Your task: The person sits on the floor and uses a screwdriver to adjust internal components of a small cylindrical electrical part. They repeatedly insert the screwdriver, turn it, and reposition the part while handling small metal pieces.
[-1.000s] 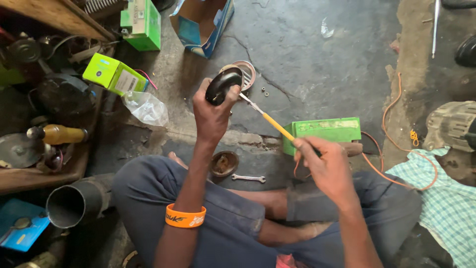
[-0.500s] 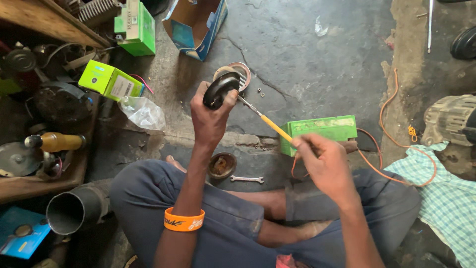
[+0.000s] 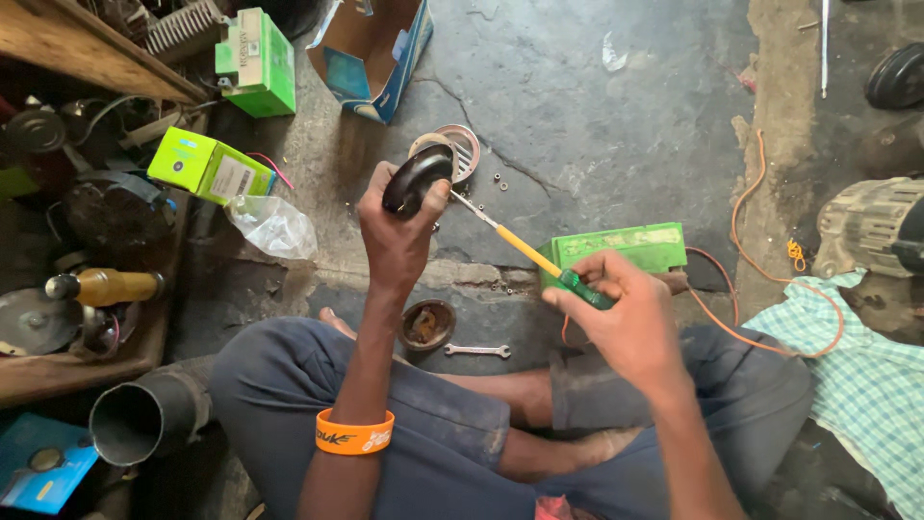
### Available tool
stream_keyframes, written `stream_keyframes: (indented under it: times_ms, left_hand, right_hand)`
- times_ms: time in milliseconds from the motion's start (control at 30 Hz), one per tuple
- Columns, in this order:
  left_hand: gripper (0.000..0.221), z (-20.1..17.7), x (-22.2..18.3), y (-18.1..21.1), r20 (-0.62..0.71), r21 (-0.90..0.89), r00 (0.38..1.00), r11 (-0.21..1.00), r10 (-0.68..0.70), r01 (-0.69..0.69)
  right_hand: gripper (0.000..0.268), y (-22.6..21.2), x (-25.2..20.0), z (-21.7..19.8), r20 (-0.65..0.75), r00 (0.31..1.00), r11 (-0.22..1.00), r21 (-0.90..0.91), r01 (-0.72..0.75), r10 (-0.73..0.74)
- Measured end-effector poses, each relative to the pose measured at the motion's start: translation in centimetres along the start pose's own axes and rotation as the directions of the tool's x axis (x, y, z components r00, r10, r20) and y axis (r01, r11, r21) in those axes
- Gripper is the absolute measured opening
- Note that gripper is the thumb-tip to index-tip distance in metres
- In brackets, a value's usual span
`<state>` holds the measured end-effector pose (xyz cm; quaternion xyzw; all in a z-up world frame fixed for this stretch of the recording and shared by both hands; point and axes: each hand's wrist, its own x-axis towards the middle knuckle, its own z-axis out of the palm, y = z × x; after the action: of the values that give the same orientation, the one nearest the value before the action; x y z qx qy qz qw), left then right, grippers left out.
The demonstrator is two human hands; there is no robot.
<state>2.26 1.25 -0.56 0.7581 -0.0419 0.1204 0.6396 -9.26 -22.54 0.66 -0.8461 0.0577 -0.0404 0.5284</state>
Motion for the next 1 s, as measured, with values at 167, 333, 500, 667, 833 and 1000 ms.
stream_keyframes:
  times_ms: [167, 333, 500, 667, 833, 1000]
  left_hand:
    - [0.032, 0.0, 0.2, 0.2, -0.015, -0.004, 1.0, 1.0, 0.011, -0.011]
    - [0.03, -0.2, 0.1, 0.2, -0.018, -0.028, 0.997, 0.997, 0.075, -0.075]
    - [0.03, -0.2, 0.2, 0.4, -0.037, 0.002, 0.998, 0.999, 0.048, -0.048]
    - [0.029, -0.2, 0.2, 0.4, -0.023, -0.016, 0.997, 0.997, 0.072, -0.072]
    - [0.022, -0.6, 0.3, 0.9, 0.008, -0.008, 0.989, 0.989, 0.15, -0.15]
    - [0.026, -0.7, 0.3, 0.7, -0.063, -0.022, 0.996, 0.998, 0.061, -0.063]
  right_hand:
    - [0.026, 0.4, -0.4, 0.1, -0.058, 0.996, 0.986, -0.16, 0.051, -0.061]
    - [0.026, 1.3, 0.6, 0.4, 0.366, 0.865, 0.747, 0.452, -0.488, 0.343]
    - [0.031, -0.4, -0.4, 0.9, -0.105, 0.984, 0.98, -0.158, 0.124, -0.142]
    - [0.025, 0.5, -0.4, 0.8, -0.034, 0.997, 0.997, -0.024, 0.072, -0.072]
    - [0.036, 1.5, 0.6, 0.5, 0.518, 0.773, 0.598, 0.506, -0.622, 0.366]
    - [0.025, -0.6, -0.3, 1.7, -0.044, 0.994, 0.995, -0.009, 0.1, -0.101]
